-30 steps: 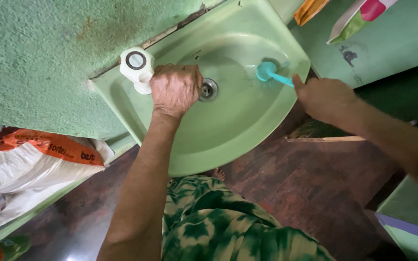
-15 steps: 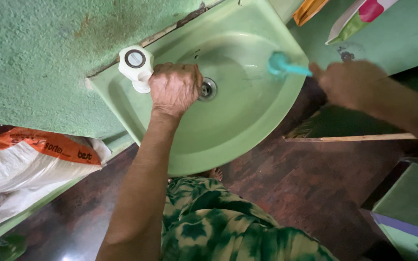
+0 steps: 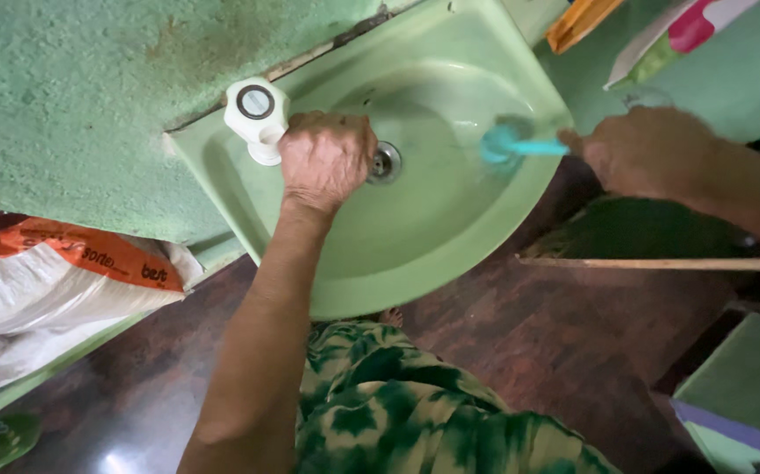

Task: The person scrubs a light green wall-mounted sink using a blue brush. They repeatedly scrub the basin, faucet, and drain area while rinsing with water from the tap.

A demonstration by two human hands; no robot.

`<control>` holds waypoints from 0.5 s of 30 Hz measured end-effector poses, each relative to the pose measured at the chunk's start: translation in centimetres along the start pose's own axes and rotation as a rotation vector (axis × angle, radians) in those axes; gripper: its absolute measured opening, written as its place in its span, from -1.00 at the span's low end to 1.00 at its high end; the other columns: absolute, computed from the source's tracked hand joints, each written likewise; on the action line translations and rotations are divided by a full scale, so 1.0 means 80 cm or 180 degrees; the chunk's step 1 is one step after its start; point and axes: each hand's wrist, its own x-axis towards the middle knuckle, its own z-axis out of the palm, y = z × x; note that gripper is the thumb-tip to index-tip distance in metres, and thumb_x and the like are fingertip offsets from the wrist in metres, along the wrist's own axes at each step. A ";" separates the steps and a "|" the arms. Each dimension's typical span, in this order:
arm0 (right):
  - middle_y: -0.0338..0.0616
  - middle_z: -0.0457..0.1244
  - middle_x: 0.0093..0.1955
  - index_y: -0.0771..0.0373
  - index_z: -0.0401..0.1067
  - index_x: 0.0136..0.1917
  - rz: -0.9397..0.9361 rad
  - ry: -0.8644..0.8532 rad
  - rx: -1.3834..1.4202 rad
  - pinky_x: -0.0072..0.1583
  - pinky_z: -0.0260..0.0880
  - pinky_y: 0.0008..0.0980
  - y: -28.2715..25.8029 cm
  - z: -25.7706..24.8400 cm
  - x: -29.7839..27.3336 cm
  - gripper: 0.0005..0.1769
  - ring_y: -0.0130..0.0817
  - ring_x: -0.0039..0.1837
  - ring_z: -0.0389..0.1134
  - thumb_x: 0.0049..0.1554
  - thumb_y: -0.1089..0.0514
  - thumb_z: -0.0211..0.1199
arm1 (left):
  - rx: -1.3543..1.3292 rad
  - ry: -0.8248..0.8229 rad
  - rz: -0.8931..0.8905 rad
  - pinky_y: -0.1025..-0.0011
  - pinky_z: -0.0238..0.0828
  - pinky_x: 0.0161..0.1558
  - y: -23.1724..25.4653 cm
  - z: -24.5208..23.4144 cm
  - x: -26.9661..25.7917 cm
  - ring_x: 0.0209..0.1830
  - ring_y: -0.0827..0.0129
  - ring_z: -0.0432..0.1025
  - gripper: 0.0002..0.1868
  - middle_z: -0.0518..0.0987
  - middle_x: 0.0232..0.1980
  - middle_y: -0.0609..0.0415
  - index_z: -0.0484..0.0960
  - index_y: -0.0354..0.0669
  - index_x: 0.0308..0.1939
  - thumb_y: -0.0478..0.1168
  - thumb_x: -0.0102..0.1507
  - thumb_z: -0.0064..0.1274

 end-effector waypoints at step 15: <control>-0.21 0.32 -0.15 0.00 0.08 0.66 -0.0794 0.1981 -0.2119 -0.35 0.43 -0.46 -0.009 -0.130 0.091 -0.18 -0.41 -0.27 0.41 0.14 0.16 0.12 | 0.0068 -0.0078 -0.0063 0.17 0.37 -0.38 0.001 0.004 -0.003 -0.52 0.14 0.49 -0.72 0.55 -0.55 0.06 0.53 -0.03 -0.58 -0.12 0.22 0.12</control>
